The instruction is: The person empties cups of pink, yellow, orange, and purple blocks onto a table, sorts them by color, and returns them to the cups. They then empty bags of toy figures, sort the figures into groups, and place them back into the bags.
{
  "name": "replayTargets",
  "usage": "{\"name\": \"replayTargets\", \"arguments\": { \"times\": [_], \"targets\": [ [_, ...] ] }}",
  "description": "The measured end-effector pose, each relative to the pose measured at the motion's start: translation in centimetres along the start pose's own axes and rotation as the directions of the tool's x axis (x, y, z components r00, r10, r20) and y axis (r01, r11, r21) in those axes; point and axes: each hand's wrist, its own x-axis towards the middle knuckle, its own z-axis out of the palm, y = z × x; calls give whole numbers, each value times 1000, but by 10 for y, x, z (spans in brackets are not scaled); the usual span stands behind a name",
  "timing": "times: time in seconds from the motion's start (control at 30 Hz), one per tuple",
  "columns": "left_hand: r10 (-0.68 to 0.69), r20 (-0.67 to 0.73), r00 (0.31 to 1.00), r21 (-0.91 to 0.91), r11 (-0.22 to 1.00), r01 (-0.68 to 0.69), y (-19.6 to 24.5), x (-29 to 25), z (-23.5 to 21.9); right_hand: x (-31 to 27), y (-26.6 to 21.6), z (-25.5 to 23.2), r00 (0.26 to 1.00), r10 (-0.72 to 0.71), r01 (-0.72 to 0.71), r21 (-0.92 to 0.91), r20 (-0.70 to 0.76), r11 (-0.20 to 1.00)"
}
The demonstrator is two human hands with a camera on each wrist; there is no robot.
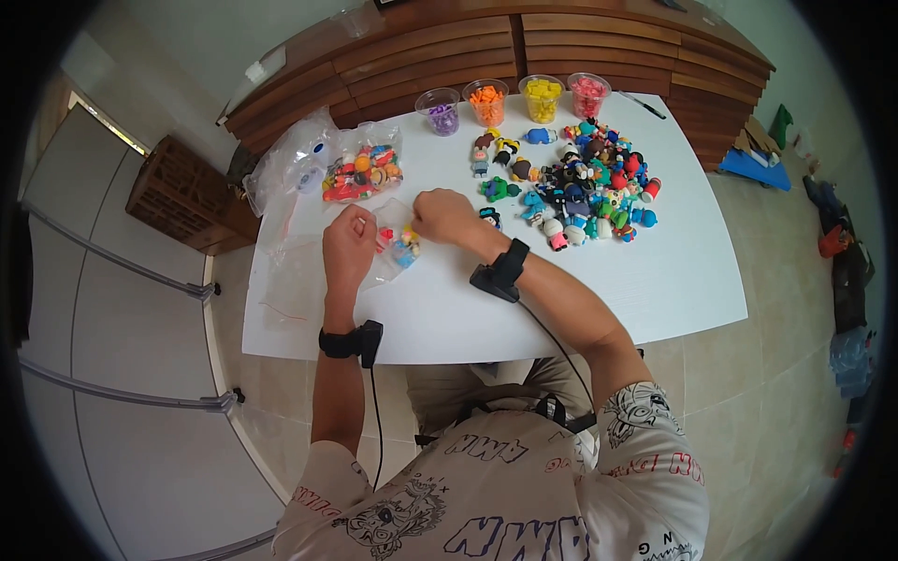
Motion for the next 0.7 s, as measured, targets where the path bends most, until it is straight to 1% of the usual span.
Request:
{"name": "replayTargets", "arguments": {
  "times": [0.03, 0.1, 0.13, 0.17, 0.2, 0.23, 0.27, 0.3, 0.33, 0.4, 0.47, 0.5, 0.53, 0.57, 0.6, 0.63, 0.67, 0.7],
  "targets": [
    [31, -49, 998, 25, 999, -30, -3, -1, -4, 4, -5, 2, 1000, 0, 0, 0, -2, 1000],
    [110, -147, 983, 58, 993, -103, -9, 5, -13, 4, -31, -12, 979, -162, 182, 166, -125, 969],
    [155, -201, 967, 70, 987, -143, -11, 10, -24, 6, -44, -19, 968, -191, 228, 256, -162, 939],
    [129, -224, 966, 78, 990, -114, 3, 13, -42, 8, -55, -26, 954, -219, 279, 338, -204, 899],
    [161, -282, 946, 73, 987, -146, 2, 18, -54, 10, -64, -33, 955, -213, 274, 331, -207, 903],
    [97, -285, 954, 91, 993, -74, 13, 19, -67, 11, -73, -38, 959, -218, 273, 384, -180, 882],
    [71, -291, 954, 95, 994, -45, 24, 19, -75, 10, -76, -41, 962, -226, 271, 435, -154, 859],
    [43, -296, 954, 100, 995, -14, 30, 19, -78, 9, -74, -43, 962, -222, 268, 431, -156, 861],
    [43, -294, 955, 96, 995, -16, 30, 18, -73, 6, -73, -44, 967, -207, 252, 437, -149, 863],
    [181, -237, 954, 185, 973, -139, 25, 14, -51, 4, -62, -41, 972, -190, 233, 442, -140, 866],
    [192, -157, 969, 193, 968, -161, 16, 5, -15, 0, -31, -25, 958, -181, 243, 300, -222, 922],
    [207, -127, 970, 186, 966, -182, 17, 0, 0, -2, -15, -22, 958, -180, 242, 295, -221, 924],
    [206, -123, 971, 182, 966, -182, 17, -4, 13, -7, 3, -19, 969, -122, 171, 228, -215, 959],
    [209, -75, 975, 165, 967, -194, 19, -8, 24, -12, 19, -22, 975, -65, 99, 156, -211, 983],
    [208, -28, 978, 147, 968, -201, 22, -12, 32, -18, 34, -32, 970, -30, 33, 11, -240, 999],
    [202, -25, 979, 144, 970, -196, 25, -15, 37, -25, 49, -41, 962, 1, -38, -130, -272, 991],
    [213, -27, 977, 141, 968, -207, 28, -16, 42, -30, 64, -46, 941, 45, -137, -257, -337, 957],
    [224, -29, 974, 139, 966, -218, 31, -16, 45, -35, 79, -48, 911, 76, -240, -371, -405, 897]
  ]
}}
